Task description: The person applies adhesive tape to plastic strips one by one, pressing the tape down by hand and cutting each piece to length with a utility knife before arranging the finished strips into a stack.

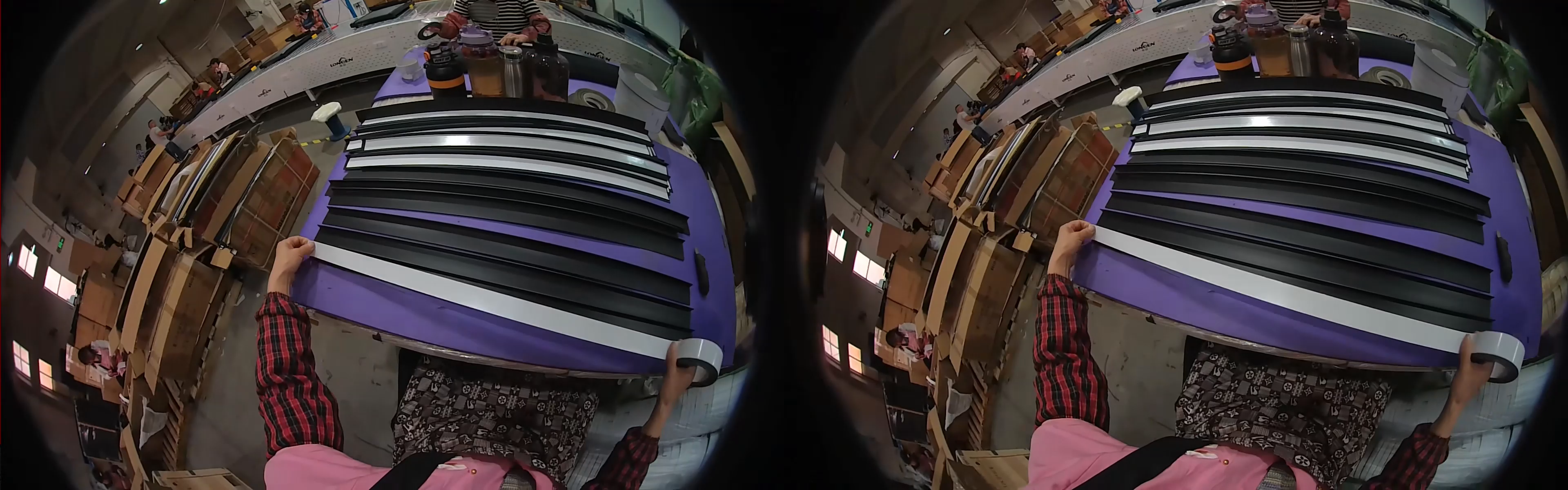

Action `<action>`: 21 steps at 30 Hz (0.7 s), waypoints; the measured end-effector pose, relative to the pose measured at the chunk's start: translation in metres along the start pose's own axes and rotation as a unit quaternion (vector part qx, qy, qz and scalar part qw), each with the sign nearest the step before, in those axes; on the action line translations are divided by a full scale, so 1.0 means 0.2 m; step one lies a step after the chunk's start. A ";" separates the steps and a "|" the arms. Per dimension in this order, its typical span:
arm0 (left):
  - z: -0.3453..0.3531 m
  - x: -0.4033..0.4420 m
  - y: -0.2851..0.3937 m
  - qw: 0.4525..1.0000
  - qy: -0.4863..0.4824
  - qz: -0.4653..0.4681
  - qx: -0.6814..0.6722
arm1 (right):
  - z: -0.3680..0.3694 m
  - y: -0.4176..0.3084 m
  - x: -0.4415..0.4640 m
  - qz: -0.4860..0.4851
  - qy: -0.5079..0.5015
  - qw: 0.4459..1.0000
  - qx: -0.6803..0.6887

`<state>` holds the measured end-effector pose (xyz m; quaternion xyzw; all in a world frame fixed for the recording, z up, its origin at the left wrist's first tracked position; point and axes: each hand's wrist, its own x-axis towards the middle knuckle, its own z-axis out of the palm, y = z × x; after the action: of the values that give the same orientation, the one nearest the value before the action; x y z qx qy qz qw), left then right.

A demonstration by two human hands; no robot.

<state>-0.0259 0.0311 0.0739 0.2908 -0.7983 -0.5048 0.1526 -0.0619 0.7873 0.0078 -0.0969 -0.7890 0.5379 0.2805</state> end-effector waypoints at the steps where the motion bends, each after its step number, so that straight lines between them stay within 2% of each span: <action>1: 0.01 0.01 -0.01 1.000 -0.003 -0.004 0.001 | 0.03 -0.06 0.01 0.004 -0.017 0.998 -0.063; 2: 0.02 0.02 -0.02 1.000 -0.001 -0.017 0.021 | 0.05 -0.10 0.02 0.008 -0.033 0.992 -0.125; 3: 0.03 0.03 -0.02 0.999 0.001 -0.030 0.042 | 0.05 -0.07 0.04 -0.024 -0.033 0.989 -0.143; 8: 0.03 0.02 -0.04 0.999 0.007 -0.032 0.043 | 0.08 -0.01 0.07 -0.036 -0.055 0.973 -0.221; 10: 0.02 0.04 -0.07 0.998 0.016 0.007 0.061 | 0.12 -0.13 0.05 -0.029 -0.058 0.973 -0.221; 11: 0.00 0.05 -0.09 0.991 0.011 0.050 0.125 | 0.13 -0.14 0.04 -0.043 -0.043 0.975 -0.215; 12: -0.03 0.08 -0.13 0.990 -0.036 0.083 0.105 | 0.12 -0.14 0.04 -0.055 -0.048 0.965 -0.253; 13: -0.02 0.07 -0.12 0.993 -0.010 0.053 0.100 | 0.15 -0.26 0.02 -0.006 -0.040 0.961 -0.274; 14: -0.03 0.09 -0.13 0.991 -0.071 0.070 0.091 | 0.15 -0.23 0.01 -0.071 -0.010 0.965 -0.252; 15: -0.05 0.14 -0.21 0.991 -0.063 0.083 0.087 | 0.16 -0.29 0.01 -0.042 -0.020 0.961 -0.272; 16: -0.11 0.22 -0.30 0.988 -0.095 0.102 0.061 | 0.16 -0.24 0.02 -0.080 -0.004 0.954 -0.290; 17: -0.13 0.23 -0.30 0.989 -0.108 0.068 0.077 | 0.15 -0.25 0.02 -0.077 -0.024 0.943 -0.323; 19: -0.17 0.29 -0.39 0.989 -0.100 0.092 0.064 | 0.16 -0.22 0.01 -0.097 0.003 0.929 -0.357; 21: -0.21 0.33 -0.45 0.990 -0.091 0.093 0.059 | 0.20 -0.28 0.01 -0.094 0.000 0.889 -0.447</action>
<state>-0.0284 -0.0687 0.0092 0.1769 -0.8607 -0.4649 0.1085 -0.0759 0.7342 0.0485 -0.1375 -0.9515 0.0990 0.2567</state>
